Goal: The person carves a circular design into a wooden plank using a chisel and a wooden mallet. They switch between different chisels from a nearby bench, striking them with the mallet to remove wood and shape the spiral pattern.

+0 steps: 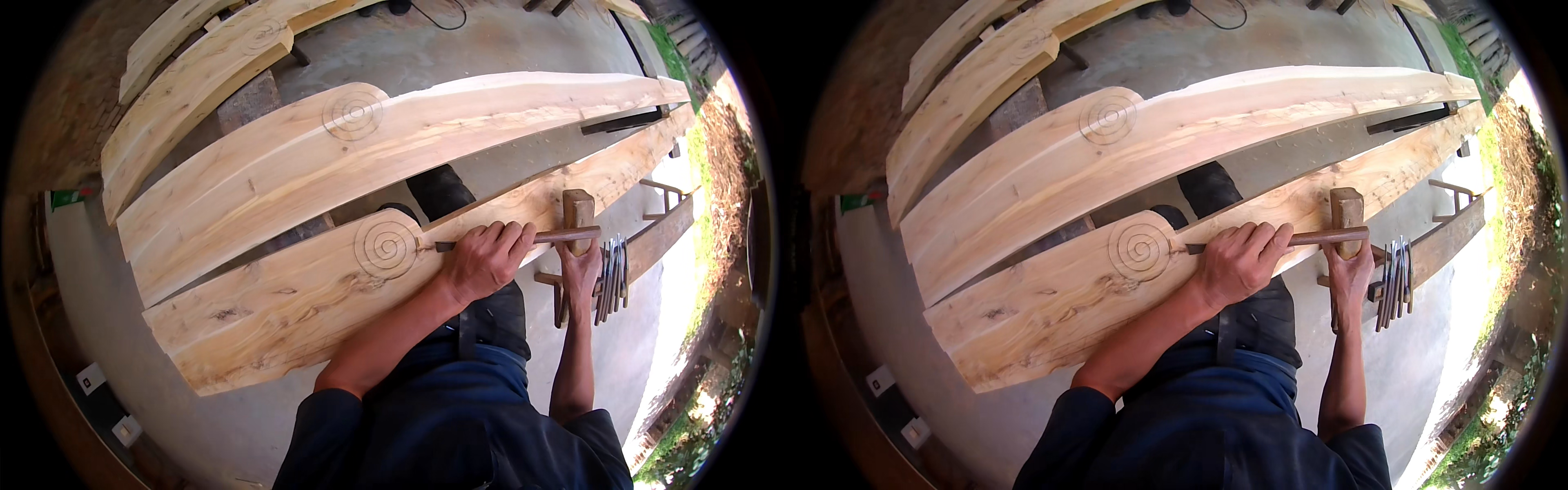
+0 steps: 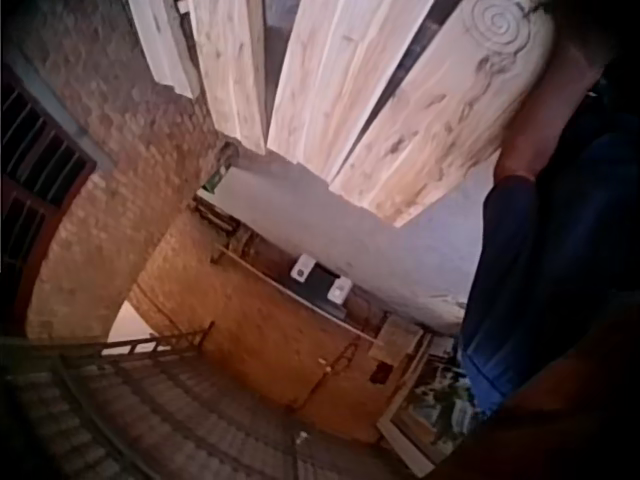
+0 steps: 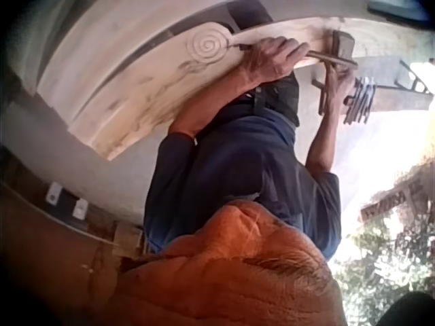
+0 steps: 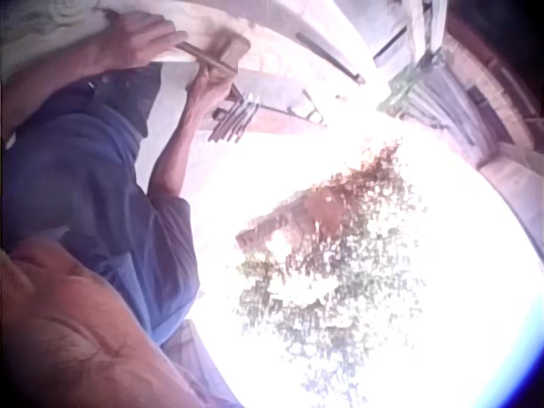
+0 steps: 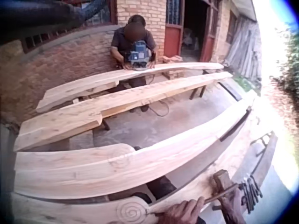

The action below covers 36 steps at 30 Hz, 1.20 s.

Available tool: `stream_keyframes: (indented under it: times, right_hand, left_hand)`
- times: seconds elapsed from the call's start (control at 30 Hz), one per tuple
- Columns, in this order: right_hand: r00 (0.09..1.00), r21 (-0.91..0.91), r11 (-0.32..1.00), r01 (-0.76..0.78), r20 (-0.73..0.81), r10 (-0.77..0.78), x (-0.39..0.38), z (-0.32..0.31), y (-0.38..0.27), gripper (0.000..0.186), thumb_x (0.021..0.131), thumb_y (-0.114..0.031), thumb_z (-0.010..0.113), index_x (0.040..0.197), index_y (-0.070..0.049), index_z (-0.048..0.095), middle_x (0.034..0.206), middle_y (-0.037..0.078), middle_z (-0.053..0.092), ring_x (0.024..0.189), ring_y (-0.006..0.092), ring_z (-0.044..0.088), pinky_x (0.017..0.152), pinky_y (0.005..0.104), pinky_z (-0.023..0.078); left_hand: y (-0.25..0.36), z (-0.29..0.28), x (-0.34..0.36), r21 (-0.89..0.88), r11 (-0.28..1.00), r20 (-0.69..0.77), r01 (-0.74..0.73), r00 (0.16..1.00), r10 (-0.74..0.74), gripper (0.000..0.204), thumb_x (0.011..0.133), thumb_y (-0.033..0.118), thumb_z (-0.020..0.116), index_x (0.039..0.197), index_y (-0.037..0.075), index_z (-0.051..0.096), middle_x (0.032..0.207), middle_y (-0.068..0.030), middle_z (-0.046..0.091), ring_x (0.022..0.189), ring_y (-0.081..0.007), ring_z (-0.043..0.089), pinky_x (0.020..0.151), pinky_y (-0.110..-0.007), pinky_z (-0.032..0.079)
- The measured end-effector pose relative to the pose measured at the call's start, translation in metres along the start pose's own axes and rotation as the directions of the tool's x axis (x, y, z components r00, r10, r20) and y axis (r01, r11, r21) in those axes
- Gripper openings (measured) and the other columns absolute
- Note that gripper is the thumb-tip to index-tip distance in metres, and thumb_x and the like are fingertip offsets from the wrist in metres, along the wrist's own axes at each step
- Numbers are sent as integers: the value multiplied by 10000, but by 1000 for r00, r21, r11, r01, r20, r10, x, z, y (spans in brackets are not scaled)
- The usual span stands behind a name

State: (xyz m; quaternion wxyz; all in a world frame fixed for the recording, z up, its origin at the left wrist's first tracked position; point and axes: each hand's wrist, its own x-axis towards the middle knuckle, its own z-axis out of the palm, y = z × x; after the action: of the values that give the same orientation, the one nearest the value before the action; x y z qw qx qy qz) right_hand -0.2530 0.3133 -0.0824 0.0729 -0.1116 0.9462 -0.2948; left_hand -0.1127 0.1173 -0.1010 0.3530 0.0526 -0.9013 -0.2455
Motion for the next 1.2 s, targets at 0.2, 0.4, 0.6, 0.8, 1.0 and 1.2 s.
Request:
stream_keyframes:
  times: [0.2, 0.4, 0.6, 0.8, 1.0, 1.2]
  right_hand:
    - [999, -261, 964, 46, 0, -47, 12, -2, -46, 690, 894, -402, 879, 1461, -98, 632, 1191, 236, 774, 1060, 437, 757, 876, 486, 594]
    - [929, -429, 841, 330, -10, -369, 18, 31, -66, 820, 889, -427, 873, 1534, -34, 552, 1334, 192, 731, 1171, 382, 715, 950, 459, 588]
    - [823, -360, 762, 538, 29, -567, 15, 33, -49, 834, 914, -425, 851, 1564, -15, 526, 1435, 200, 676, 1267, 381, 656, 1055, 451, 545]
    - [838, -8, 847, 532, -137, -527, 1, -27, -69, 487, 1004, -188, 765, 1456, -35, 667, 1405, 233, 710, 1329, 400, 672, 1108, 437, 538]
    - [427, 658, 257, 708, -108, -898, -100, -133, -159, 348, 987, -154, 788, 1278, 33, 762, 1017, 165, 818, 816, 272, 790, 793, 295, 620]
    - [251, 502, -203, 841, -693, -676, -164, -89, -199, 493, 1032, -113, 752, 1506, -195, 642, 996, 134, 819, 766, 204, 779, 676, 294, 622]
  left_hand:
    - [30, -30, -36, -38, 999, -25, 14, 1000, -15, 384, 920, 228, 801, 1245, 32, 740, 847, -28, 590, 693, -180, 632, 579, -336, 516]
    - [46, -51, -84, 13, 999, 165, 38, 986, -39, 362, 920, 231, 798, 1216, 27, 753, 820, -34, 581, 684, -195, 635, 591, -340, 524]
    - [46, -75, -102, 60, 993, 124, 101, 986, -108, 395, 832, 183, 860, 1197, 59, 772, 913, -55, 693, 728, -222, 704, 604, -357, 564]
    - [40, -101, -125, 190, 964, 117, 184, 971, -209, 391, 842, 173, 850, 1211, 71, 771, 919, -70, 686, 714, -268, 689, 602, -398, 544]
    - [38, -98, -129, 215, 950, 94, 227, 963, -251, 315, 884, 137, 801, 1187, 65, 758, 893, -70, 656, 721, -274, 674, 617, -405, 537]
    - [38, -95, -129, 219, 946, 119, 237, 956, -267, 320, 903, 157, 785, 1210, 75, 748, 894, -64, 645, 719, -265, 671, 614, -399, 537]
